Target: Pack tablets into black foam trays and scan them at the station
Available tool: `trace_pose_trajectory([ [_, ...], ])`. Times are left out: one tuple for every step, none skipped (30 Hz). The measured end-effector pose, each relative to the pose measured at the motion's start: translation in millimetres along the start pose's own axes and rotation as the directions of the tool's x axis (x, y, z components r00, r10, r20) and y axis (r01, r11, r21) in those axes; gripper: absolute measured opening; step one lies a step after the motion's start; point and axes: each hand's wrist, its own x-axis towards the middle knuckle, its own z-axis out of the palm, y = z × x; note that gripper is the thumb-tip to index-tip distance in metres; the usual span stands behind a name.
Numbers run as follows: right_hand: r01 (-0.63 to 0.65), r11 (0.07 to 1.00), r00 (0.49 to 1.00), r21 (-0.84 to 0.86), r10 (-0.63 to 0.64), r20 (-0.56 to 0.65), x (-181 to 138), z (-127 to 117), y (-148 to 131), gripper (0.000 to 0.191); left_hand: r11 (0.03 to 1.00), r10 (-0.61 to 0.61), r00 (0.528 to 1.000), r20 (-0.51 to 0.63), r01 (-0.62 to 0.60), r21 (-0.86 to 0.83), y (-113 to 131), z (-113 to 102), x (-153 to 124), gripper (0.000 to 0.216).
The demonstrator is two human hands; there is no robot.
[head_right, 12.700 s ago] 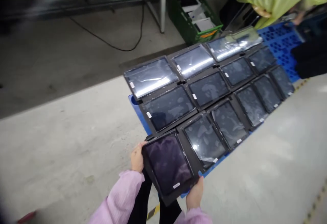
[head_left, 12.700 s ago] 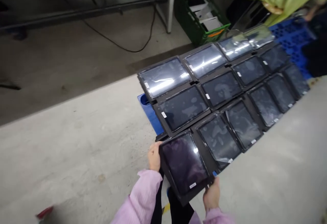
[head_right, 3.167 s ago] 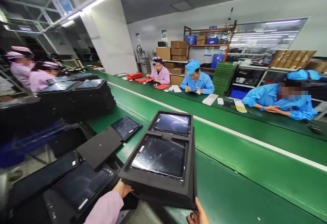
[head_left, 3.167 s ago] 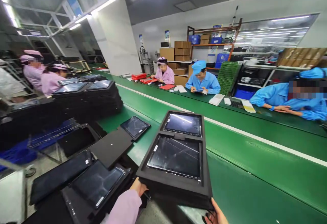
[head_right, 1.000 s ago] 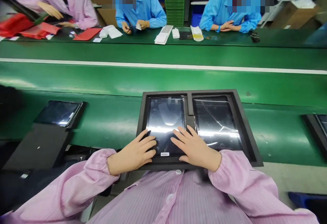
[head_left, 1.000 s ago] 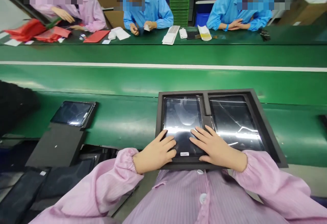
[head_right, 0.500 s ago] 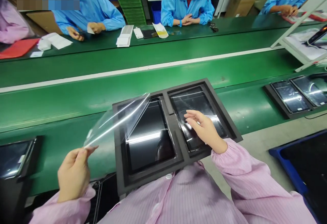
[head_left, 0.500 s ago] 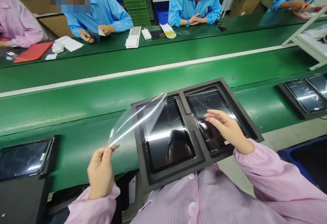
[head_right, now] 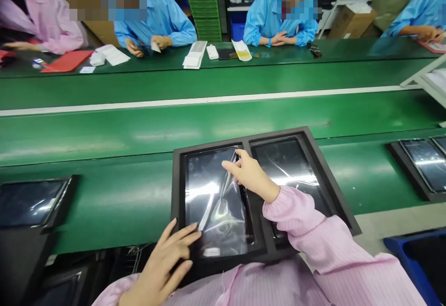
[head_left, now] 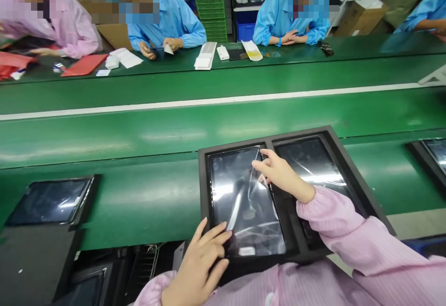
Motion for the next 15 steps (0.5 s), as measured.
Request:
trace_pose_trajectory([
  [0.052,0.992,0.998,-0.118,-0.056,-0.026,1.1,2.7,0.4,0.053,0.994,0.031,0.997,0.071,-0.038,0.098,-1.9,2.8,-1.1,0.009],
  [0.113,0.967,0.991,-0.229,-0.125,-0.038,0.1,4.6,1.7,0.051,0.984,0.037,0.994,0.108,-0.055,0.171,-3.6,5.7,-2.2,0.009],
  [0.182,0.932,0.979,-0.313,-0.202,-0.03,-3.0,5.1,3.6,0.049,0.974,0.038,0.992,0.123,-0.065,0.219,-5.0,8.4,-3.6,0.011],
  [0.257,0.896,0.962,-0.362,-0.273,0.008,-8.2,4.1,5.8,0.047,0.965,0.045,0.991,0.127,-0.076,0.25,-6.2,11.0,-5.2,0.013],
  [0.332,0.868,0.942,-0.37,-0.325,0.082,-15.2,1.1,8.1,0.042,0.959,0.054,0.99,0.127,-0.087,0.271,-7.2,13.4,-6.9,0.015],
  [0.398,0.852,0.917,-0.341,-0.354,0.186,-23.4,-3.9,10.4,0.038,0.952,0.067,0.99,0.121,-0.099,0.289,-8.0,15.7,-8.6,0.016],
  [0.444,0.849,0.881,-0.286,-0.356,0.311,-32.3,-10.8,12.6,0.034,0.946,0.082,0.99,0.111,-0.112,0.305,-8.6,17.8,-9.9,0.017],
  [0.463,0.857,0.831,-0.225,-0.331,0.446,-41.2,-19.1,14.9,0.029,0.939,0.096,0.99,0.101,-0.123,0.321,-8.8,20.0,-10.5,0.017],
  [0.453,0.873,0.778,-0.179,-0.289,0.557,-49.5,-28.2,17.2,0.024,0.933,0.108,0.99,0.09,-0.132,0.336,-8.6,22.0,-10.0,0.016],
  [0.428,0.892,0.733,-0.147,-0.247,0.634,-56.7,-37.3,19.8,0.02,0.928,0.125,0.991,0.05,-0.134,0.346,-7.6,24.0,-8.4,0.016],
  [0.403,0.907,0.708,-0.119,-0.227,0.669,-62.9,-45.5,22.6,0.018,0.927,0.147,0.989,-0.019,-0.131,0.352,-5.6,25.7,-5.7,0.016],
  [0.385,0.918,0.7,-0.096,-0.223,0.679,-67.8,-52.2,25.7,0.017,0.927,0.172,0.979,-0.109,-0.123,0.355,-2.6,27.2,-2.0,0.019],
  [0.376,0.924,0.704,-0.073,-0.234,0.67,-71.6,-57.2,29.1,0.018,0.927,0.194,0.961,-0.199,-0.113,0.357,1.5,28.1,2.2,0.021],
  [0.373,0.926,0.718,-0.057,-0.249,0.65,-74.6,-60.5,32.8,0.019,0.928,0.206,0.939,-0.276,-0.098,0.359,6.6,28.6,6.5,0.022],
  [0.373,0.926,0.74,-0.057,-0.26,0.621,-76.9,-62.5,36.5,0.021,0.927,0.205,0.923,-0.326,-0.077,0.366,12.6,28.3,10.4,0.023],
])
